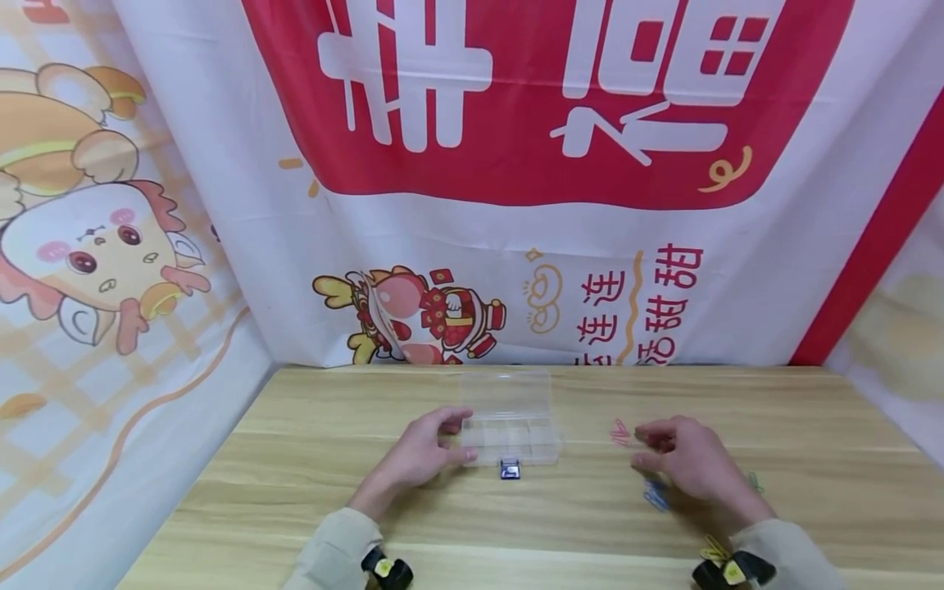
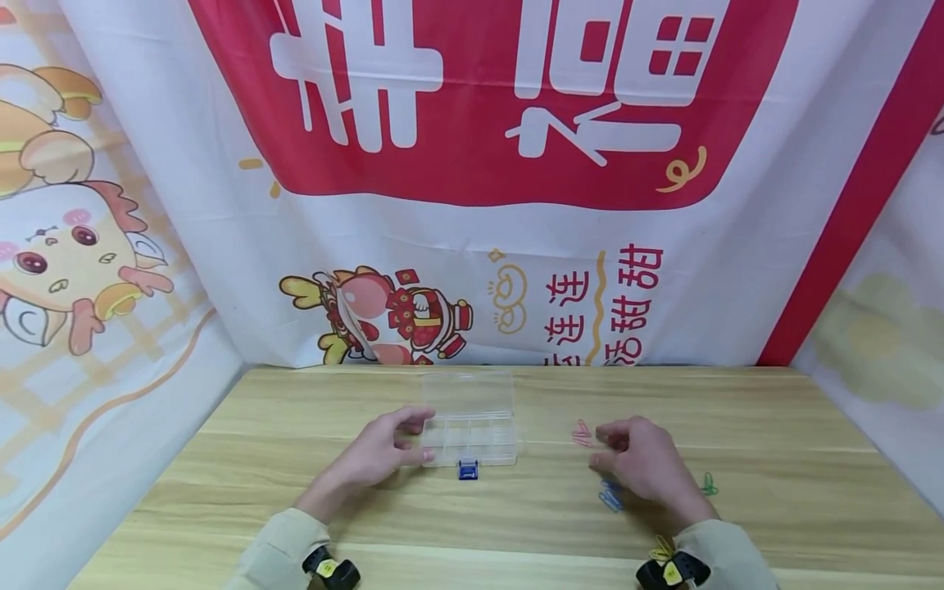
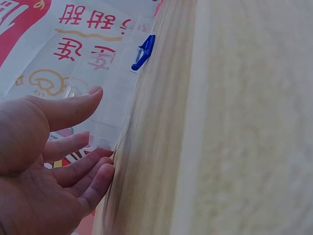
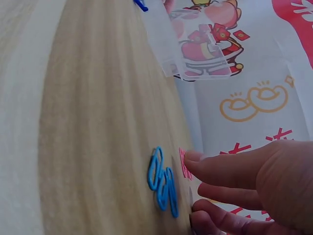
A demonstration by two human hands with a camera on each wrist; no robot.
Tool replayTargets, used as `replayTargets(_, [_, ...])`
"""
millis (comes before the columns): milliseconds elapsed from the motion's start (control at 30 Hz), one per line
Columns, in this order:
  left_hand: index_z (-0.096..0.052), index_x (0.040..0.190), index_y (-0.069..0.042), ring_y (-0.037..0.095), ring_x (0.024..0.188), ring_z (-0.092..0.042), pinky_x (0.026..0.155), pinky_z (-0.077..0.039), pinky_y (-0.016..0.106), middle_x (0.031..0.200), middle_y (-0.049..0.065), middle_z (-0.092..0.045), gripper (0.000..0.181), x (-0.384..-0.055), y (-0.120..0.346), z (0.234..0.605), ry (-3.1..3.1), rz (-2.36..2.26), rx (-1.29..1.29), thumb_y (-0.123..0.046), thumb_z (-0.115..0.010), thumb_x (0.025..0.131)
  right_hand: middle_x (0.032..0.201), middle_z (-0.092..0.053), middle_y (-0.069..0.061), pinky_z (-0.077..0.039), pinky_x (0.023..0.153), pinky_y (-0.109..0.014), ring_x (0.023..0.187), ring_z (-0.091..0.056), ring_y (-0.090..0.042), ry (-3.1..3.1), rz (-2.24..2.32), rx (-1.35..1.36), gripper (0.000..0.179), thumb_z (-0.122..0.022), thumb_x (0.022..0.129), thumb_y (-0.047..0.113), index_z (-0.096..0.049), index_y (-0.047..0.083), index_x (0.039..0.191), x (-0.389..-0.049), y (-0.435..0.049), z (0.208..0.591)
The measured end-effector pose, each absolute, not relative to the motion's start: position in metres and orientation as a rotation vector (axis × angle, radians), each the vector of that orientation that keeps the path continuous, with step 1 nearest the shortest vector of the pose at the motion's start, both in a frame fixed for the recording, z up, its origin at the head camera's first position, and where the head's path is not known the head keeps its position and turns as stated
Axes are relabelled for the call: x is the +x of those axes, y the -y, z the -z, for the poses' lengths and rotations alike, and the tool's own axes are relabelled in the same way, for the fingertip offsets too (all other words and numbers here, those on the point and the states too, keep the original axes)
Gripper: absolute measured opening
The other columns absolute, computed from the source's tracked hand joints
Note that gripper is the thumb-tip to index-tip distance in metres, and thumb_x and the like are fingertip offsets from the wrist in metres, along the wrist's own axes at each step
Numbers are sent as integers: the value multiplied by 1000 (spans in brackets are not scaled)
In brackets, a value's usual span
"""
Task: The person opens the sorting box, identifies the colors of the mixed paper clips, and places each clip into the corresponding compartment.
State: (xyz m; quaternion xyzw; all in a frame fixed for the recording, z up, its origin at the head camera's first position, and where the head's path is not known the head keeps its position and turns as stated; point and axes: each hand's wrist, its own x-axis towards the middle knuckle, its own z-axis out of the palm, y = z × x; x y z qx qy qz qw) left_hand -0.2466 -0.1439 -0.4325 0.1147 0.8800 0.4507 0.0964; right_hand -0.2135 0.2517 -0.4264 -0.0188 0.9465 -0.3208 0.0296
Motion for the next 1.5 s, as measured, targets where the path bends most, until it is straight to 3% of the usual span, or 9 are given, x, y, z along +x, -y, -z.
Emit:
replayTargets(500, [-58,150,-14,30,132,-59,111,-55,51,146,10,-63,64,-247,143,432,-2609,-1322,332,-22,-84,91,99,-77,-2,-60,82,-43,92,-70,-19,-3047,897,-49,15,-85,90,21,-84,14,103,-216,-240,432])
replayTargets(1067, [-59,150,-16,29,132,-59,113,-53,53,146,9,-63,61,-249,141,431,-2606,-1317,302,-21,-82,93,98,-79,-3,-59,84,-46,90,-67,-19,-3010,908,54,13,-86,90,24,-84,15,99,-224,-237,433])
replayTargets(1500, [-59,150,-15,29,134,-58,112,-55,51,147,8,-62,60,-251,142,433,-2609,-1319,320,-20,-82,94,89,-74,-3,-53,70,-31,81,-61,-19,-2916,908,27,11,-78,96,19,-80,9,93,-235,-232,428])
